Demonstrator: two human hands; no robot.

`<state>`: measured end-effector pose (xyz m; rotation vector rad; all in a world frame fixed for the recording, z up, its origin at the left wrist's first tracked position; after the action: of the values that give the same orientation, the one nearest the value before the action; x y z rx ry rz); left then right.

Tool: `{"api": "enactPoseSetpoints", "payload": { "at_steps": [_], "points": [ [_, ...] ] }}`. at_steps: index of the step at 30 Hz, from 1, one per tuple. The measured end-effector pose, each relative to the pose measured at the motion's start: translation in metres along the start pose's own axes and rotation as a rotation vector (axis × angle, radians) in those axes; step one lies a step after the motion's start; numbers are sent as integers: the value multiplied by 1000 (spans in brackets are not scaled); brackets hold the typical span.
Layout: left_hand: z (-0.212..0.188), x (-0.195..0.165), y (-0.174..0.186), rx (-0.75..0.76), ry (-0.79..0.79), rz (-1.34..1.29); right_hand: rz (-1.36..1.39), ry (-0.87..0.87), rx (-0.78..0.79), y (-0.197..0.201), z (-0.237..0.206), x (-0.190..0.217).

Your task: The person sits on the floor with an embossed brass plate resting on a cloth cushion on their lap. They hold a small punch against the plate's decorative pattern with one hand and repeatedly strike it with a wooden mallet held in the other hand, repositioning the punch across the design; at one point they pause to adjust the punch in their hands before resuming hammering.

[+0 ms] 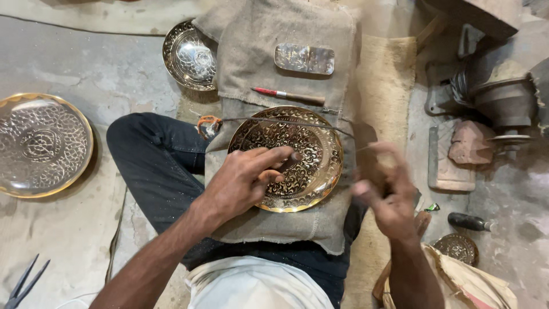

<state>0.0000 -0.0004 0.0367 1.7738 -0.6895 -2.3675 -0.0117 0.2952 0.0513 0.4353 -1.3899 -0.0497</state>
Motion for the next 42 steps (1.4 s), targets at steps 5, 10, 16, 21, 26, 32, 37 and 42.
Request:
{"api": "enactPoseSetpoints", "payload": {
  "at_steps": [5,10,16,21,26,32,37,42],
  "points": [
    [-3,3,-2,-2,-13,34,-36,270,2,0,-5,6],
    [0,6,-3,32,1,93,-178,136,119,-2,-5,6],
    [0,0,0,13,-1,43,-162,81,141,0,-6,8],
    [1,1,-1,52,52,87,-22,214,75,1,-9,6],
    [-8,0,1,-55,-35,66,-269,61,155,2,-8,0],
    [-11,1,-5,-114,21,-21,-360,284,-23,11,-4,14],
    [-14,1,-11,-134,62,6,111,224,5,3,15,12],
    [-15,4,-13,-133,45,-44,-187,210,175,2,22,23]
  ]
}}
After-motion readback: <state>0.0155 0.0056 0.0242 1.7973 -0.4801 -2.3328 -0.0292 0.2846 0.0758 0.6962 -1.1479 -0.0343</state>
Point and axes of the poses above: each hand's wrist, its own z-axis towards the middle knuckle, its own y-axis out of the back of the hand, x = y × z, the point moved 2 cm from there along z, towards the middle knuckle
